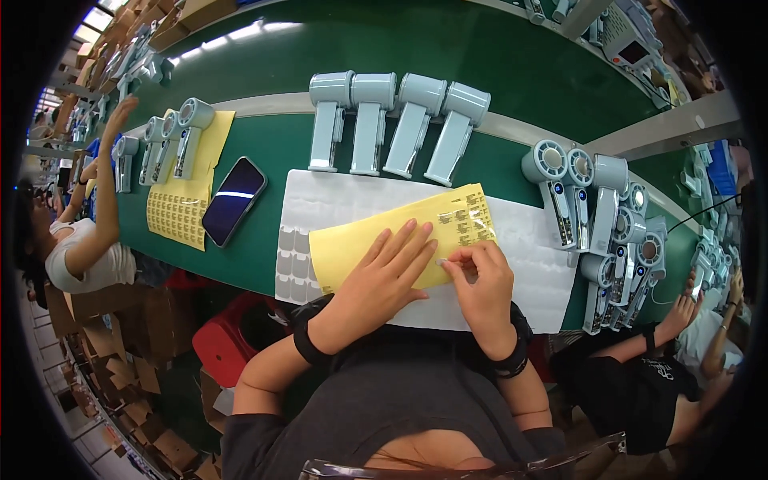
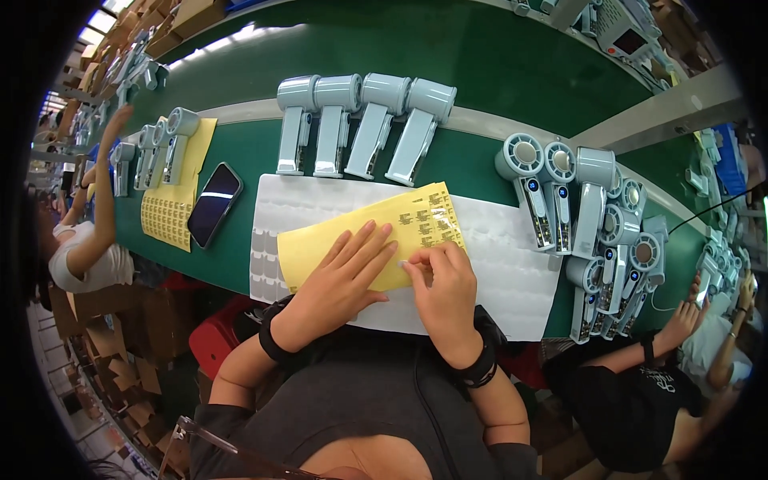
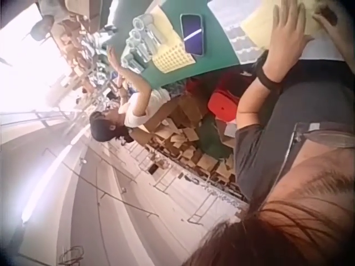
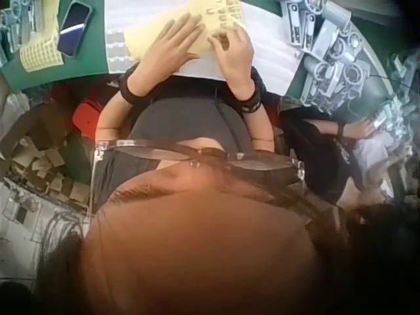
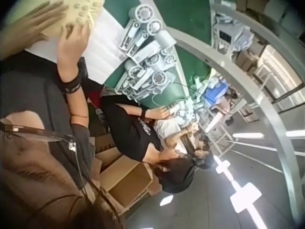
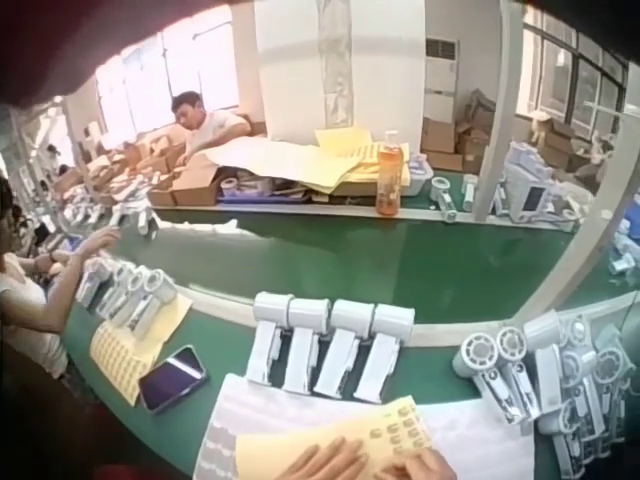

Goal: The person peels a sticker from a sheet, presses it onto the base of a handheld fan, and sets the fan aside. After repeating this for several fans, they peel a different sticker from a yellow sheet and apply it to the side of a fan.

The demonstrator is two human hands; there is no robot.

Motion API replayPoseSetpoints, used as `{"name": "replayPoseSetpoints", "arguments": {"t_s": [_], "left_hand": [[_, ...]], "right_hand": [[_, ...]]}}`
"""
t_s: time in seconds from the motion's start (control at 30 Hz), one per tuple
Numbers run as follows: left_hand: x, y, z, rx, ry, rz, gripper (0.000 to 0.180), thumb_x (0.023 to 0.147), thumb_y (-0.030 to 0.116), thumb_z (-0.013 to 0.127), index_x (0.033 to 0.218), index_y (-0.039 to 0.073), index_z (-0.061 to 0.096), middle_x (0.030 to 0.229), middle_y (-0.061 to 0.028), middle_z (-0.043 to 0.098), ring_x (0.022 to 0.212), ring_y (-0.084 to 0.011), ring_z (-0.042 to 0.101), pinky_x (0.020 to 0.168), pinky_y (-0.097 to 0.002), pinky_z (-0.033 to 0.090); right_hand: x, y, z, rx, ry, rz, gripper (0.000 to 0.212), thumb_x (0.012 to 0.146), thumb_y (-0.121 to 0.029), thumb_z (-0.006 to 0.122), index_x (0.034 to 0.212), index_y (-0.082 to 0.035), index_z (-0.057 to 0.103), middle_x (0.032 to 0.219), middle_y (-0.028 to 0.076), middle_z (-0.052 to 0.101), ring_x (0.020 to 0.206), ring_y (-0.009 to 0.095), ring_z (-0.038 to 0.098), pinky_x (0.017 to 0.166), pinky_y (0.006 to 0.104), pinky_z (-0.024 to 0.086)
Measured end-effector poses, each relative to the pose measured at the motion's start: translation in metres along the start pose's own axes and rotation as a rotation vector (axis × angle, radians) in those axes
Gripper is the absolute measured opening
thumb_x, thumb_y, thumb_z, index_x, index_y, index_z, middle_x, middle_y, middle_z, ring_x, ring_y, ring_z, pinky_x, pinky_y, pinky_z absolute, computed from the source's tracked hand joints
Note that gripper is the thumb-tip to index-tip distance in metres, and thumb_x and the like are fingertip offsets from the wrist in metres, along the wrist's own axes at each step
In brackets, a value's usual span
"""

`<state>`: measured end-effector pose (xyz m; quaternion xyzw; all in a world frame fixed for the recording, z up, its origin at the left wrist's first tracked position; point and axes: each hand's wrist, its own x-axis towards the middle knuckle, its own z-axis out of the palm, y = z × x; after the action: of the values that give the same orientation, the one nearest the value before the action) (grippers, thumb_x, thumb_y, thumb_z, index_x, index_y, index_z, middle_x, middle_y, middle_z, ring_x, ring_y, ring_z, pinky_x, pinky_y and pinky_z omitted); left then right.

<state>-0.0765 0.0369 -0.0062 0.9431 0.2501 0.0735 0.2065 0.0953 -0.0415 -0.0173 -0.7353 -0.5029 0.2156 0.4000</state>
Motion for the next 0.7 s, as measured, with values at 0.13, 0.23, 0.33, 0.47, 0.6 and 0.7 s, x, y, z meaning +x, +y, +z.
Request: {"name": "replayPoseSetpoints", "arguments": {"t_s": [0.13,0.23,0.33,0.47,0.6,0.7], "left_hand": [[-0.005,0.003,0.005,0.001,0.028,-0.034,0.067,0.081,0.028,0.073,0.139,0.004,0.049,0.152,-0.0129,0.039,0.143,-0.031,0.033,0.114,-0.0467,0.032],[-0.005,0.002,0.006,-0.019,0.05,-0.066,0.068,0.079,0.027,0.074,0.139,0.005,0.05,0.152,-0.0121,0.04,0.143,-0.0307,0.034,0.113,-0.0461,0.033],[-0.005,0.001,0.006,-0.031,0.049,-0.075,0.068,0.079,0.027,0.074,0.139,0.005,0.05,0.152,-0.0116,0.04,0.142,-0.0304,0.035,0.112,-0.0457,0.034],[-0.005,0.001,0.006,-0.022,0.04,-0.092,0.068,0.08,0.028,0.074,0.139,0.007,0.05,0.152,-0.0109,0.04,0.142,-0.0299,0.035,0.112,-0.0452,0.034],[-0.003,0.0,0.001,-0.02,0.015,-0.09,0.063,0.081,0.029,0.072,0.137,0.009,0.051,0.152,-0.0097,0.04,0.142,-0.0288,0.036,0.113,-0.045,0.033],[0.001,0.0,-0.002,0.041,0.007,-0.087,0.056,0.081,0.029,0.072,0.132,0.011,0.054,0.152,-0.0105,0.039,0.141,-0.028,0.037,0.112,-0.0448,0.033]], "right_hand": [[-0.008,-0.008,0.008,-0.17,0.071,-0.14,0.011,0.078,0.001,0.075,0.088,-0.001,0.068,0.086,0.009,0.061,0.076,0.024,0.062,0.066,0.0333,0.051],[-0.008,-0.008,0.012,-0.238,0.109,-0.212,0.012,0.078,0.001,0.075,0.086,-0.001,0.067,0.086,0.009,0.06,0.076,0.024,0.061,0.066,0.034,0.051],[-0.006,-0.007,0.012,-0.197,0.104,-0.169,0.012,0.077,0.001,0.075,0.085,-0.001,0.066,0.087,0.009,0.058,0.077,0.027,0.059,0.066,0.0359,0.05],[-0.001,-0.011,0.004,-0.068,-0.031,-0.01,0.012,0.077,0.0,0.076,0.085,0.0,0.067,0.084,0.009,0.061,0.074,0.023,0.061,0.064,0.0328,0.05],[0.032,-0.019,-0.024,0.15,-0.134,0.163,0.013,0.078,0.004,0.075,0.087,0.001,0.066,0.084,0.006,0.066,0.072,0.013,0.062,0.068,0.0259,0.052],[0.074,-0.021,-0.027,0.15,-0.209,0.216,0.012,0.079,0.001,0.075,0.087,0.002,0.066,0.082,0.004,0.068,0.071,0.009,0.062,0.069,0.0227,0.051]]}}
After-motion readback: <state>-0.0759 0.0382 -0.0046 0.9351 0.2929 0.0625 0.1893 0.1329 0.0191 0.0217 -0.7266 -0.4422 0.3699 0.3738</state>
